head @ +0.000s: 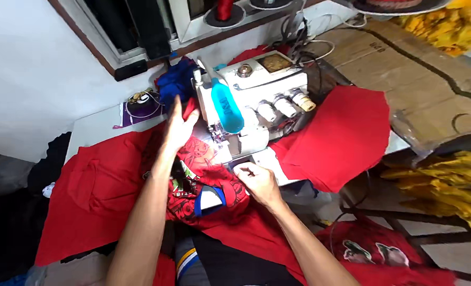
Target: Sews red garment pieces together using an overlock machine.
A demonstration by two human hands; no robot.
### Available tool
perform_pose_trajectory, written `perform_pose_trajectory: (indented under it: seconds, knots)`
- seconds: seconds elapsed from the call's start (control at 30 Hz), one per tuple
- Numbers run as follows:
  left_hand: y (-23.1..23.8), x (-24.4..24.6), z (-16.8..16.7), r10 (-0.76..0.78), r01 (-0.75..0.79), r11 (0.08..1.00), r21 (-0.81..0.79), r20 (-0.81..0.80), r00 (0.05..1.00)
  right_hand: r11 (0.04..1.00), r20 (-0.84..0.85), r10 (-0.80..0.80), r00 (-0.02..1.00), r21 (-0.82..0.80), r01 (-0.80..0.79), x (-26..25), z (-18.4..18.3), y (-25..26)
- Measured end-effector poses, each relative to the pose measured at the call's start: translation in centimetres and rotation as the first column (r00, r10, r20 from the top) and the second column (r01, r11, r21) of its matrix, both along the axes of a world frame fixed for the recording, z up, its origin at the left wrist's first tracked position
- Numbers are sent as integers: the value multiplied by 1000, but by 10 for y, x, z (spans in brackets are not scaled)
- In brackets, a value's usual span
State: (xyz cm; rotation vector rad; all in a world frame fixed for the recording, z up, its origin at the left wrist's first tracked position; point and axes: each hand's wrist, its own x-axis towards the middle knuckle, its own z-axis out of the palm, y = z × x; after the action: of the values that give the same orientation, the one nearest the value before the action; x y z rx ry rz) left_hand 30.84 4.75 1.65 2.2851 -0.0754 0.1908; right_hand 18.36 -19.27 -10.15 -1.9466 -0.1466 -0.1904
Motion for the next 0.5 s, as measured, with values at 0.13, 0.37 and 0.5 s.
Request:
perform_pose_trajectory:
  seconds: [0.13,0.37,0.5]
  knots:
    - [-6,-32,11,-26,5,978,210,97,995,998,-16,42,999,39,-41,-5,0,-5]
    - [-29,-32,-3,-121,86,875,476,44,992,998,17,44,999,32,-44,-5,0,-2]
    - [-34,-30,-9,-109,35,834,550,102,989,998,-37,35,999,45,-33,-16,16,-15]
